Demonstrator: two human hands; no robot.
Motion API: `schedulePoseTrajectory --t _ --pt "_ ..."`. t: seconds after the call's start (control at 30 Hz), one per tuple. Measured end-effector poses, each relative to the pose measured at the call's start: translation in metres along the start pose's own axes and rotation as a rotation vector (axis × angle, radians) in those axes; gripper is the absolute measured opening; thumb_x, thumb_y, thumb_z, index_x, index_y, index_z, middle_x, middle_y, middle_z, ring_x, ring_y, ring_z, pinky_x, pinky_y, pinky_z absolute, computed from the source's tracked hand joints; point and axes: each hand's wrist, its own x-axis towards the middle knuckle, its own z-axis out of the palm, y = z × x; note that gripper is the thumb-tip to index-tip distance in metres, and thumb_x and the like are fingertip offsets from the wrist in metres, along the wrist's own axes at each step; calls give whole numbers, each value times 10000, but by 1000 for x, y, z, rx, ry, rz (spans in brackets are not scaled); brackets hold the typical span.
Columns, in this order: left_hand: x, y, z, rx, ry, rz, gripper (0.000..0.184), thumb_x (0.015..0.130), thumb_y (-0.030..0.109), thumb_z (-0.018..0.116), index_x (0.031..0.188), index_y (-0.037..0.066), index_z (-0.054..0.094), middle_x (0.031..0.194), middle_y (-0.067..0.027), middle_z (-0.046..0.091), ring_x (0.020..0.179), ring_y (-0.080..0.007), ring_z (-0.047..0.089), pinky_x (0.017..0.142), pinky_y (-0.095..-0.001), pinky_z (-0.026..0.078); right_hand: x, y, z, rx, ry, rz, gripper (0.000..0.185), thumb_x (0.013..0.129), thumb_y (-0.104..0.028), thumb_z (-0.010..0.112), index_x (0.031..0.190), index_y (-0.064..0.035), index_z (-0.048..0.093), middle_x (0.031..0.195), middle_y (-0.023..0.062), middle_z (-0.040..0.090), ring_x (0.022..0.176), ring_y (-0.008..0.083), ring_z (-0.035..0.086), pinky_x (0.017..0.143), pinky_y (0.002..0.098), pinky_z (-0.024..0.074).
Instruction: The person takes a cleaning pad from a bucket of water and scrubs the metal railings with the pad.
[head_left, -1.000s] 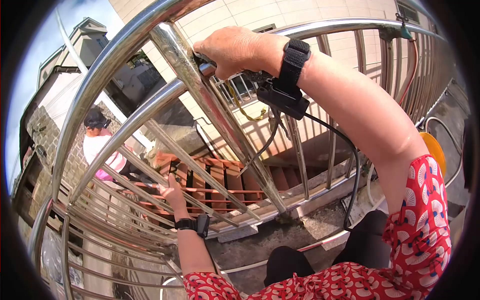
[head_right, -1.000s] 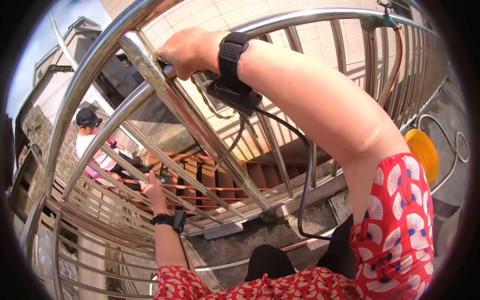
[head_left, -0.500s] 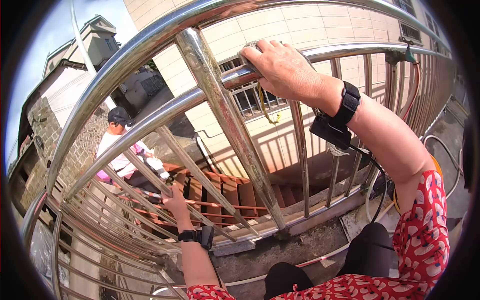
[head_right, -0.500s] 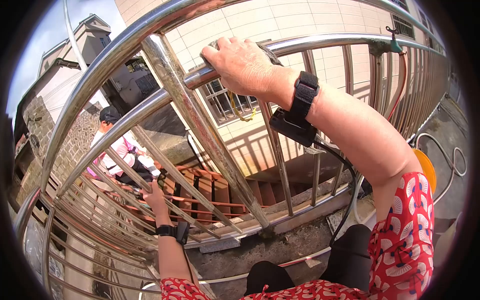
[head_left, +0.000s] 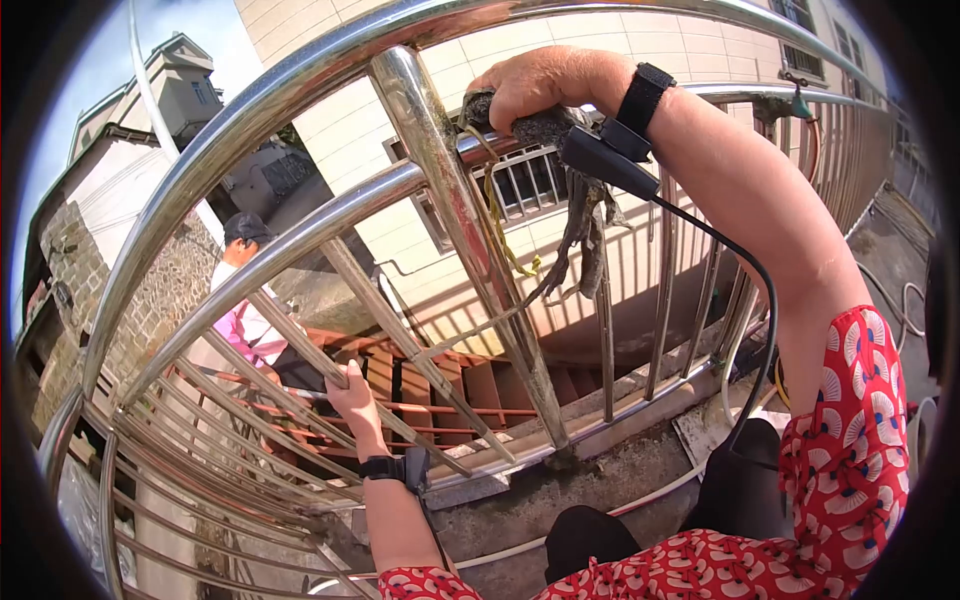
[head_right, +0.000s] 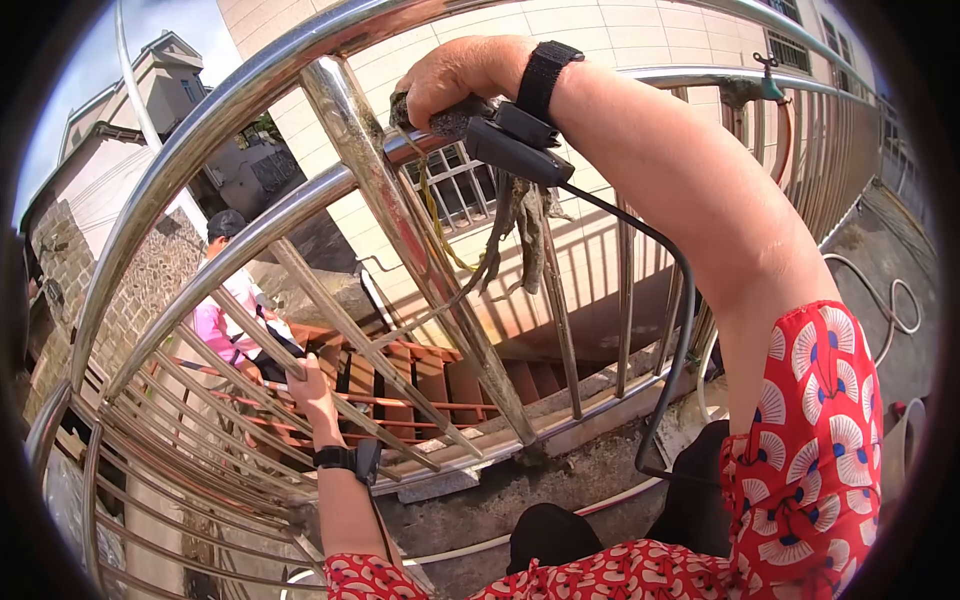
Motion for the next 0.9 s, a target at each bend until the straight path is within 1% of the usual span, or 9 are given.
schedulePoseTrajectory --t 0.07,0.17,0.3,0.43,0.57,0.6,0.67,0.83,0.9 --pt "6 -12 -2 -85 -23 -64 190 886 164 613 833 37 482 695 18 420 602 -87 384 556 -254 352 -23 11 -7 -70 119 93 504 628 -89 550 1123 -3 599 805 161 662 637 181 629 592 290 527" --pt "13 -29 2 -42 32 68 165 883 132 612 838 45 479 651 25 412 536 -80 382 494 -249 337 -42 70 -22 -503 332 155 498 648 15 491 1125 -28 630 925 199 674 813 291 658 714 386 530" --pt "8 -21 3 1 42 73 151 881 118 606 851 58 470 639 27 414 474 -74 387 431 -240 323 -57 104 -16 -336 562 123 449 686 55 457 1096 -16 629 896 195 668 821 276 656 743 373 528" --pt "11 -22 2 -33 52 46 166 865 110 626 850 58 469 642 20 419 470 -79 395 426 -242 330 -43 54 8 -114 714 -16 378 744 0 520 1112 -15 605 876 191 663 793 276 664 723 363 537" --pt "11 -23 2 -45 47 44 162 862 102 631 862 53 476 641 14 422 464 -83 404 422 -245 334 -8 0 39 -100 744 -316 388 784 -71 549 1163 7 543 972 234 633 926 345 634 816 412 509" --pt "11 -24 3 -69 45 48 160 863 102 629 865 52 477 641 14 423 462 -84 407 421 -245 333 -6 -16 48 56 603 -333 479 843 -179 576 1259 15 439 1080 259 573 1064 359 565 917 401 464" --pt "7 -16 4 -50 39 14 162 870 117 626 868 44 482 683 16 433 553 -90 413 507 -249 354 -7 -32 69 -51 660 -295 775 788 -368 704 1292 63 305 1010 324 561 1021 422 577 877 425 486" --pt "10 -20 1 -74 31 -37 168 877 134 625 852 40 487 715 18 436 629 -97 408 584 -259 368 -9 -22 63 -167 558 -277 810 691 -393 786 1201 72 362 878 272 609 885 414 629 771 427 525" --pt "6 -13 -2 -17 -2 -62 166 880 125 618 827 44 483 703 16 429 618 -100 395 578 -266 364 -3 -16 47 -52 386 -258 656 673 -337 792 1100 47 474 861 217 640 853 330 652 768 388 530"
